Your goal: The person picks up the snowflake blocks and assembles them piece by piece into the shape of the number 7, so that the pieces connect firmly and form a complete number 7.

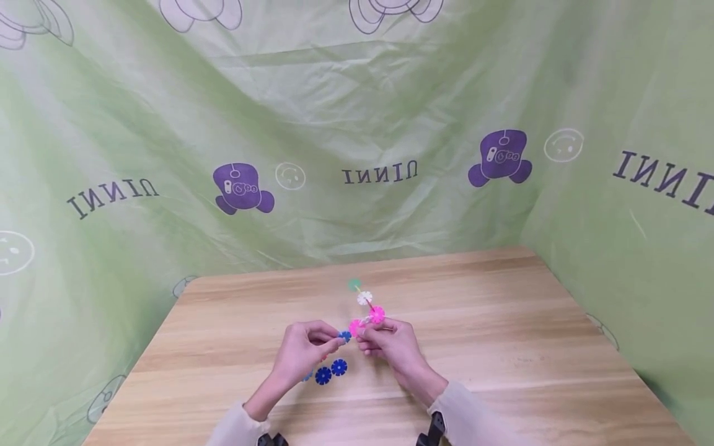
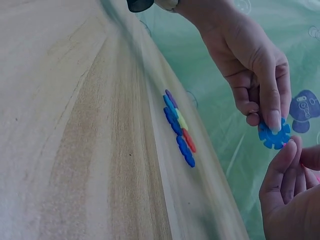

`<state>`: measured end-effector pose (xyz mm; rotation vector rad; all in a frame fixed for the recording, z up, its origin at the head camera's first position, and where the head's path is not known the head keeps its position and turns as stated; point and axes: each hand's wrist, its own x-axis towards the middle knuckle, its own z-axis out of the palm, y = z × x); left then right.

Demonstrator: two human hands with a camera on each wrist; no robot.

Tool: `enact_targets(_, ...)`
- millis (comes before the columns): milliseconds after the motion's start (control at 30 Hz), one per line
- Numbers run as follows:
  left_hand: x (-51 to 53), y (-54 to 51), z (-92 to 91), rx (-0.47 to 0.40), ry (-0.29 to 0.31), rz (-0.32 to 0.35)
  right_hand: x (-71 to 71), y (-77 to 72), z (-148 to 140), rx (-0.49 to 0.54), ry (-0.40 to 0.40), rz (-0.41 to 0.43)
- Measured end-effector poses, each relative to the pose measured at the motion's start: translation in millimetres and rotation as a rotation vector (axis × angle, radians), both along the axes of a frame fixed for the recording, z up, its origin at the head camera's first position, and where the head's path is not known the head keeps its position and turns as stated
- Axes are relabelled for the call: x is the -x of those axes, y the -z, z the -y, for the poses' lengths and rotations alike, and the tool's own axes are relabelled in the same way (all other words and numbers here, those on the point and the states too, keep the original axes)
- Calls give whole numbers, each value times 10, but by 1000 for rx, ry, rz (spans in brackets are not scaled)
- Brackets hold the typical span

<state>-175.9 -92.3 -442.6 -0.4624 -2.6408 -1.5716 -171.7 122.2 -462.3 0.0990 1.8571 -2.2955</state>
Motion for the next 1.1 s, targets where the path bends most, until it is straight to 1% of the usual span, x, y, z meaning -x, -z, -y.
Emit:
enact_targets(233, -37, 49, -80, -23, -5, -24, -13, 11, -16, 10, -18, 7)
enact_targets(433, -67, 70, -121, 10, -8, -76, -14, -2, -46, -4, -43, -8)
enact_targets(633, -80, 60, -134, 23, 8, -127, 11, -21, -44, -23, -57, -15)
enact_targets(767, -59, 30, -141, 26, -6, -160, 37, -50, -19, -8, -48, -14)
enact_targets(833, -50, 29, -144, 22, -14, -159, 41, -61, -9, -5, -36, -2)
enact_targets(900, -45, 41, -146, 8, -19, -140, 35, -63, -4, -7, -27, 11)
enact_targets(1000, -44, 72, -139, -13, -14, -103, 18, -49, -3, -16, -18, 24)
enact_targets(1100, -38, 83, -116, -27, 3, -71, 2, -43, -1, -21, -18, 23)
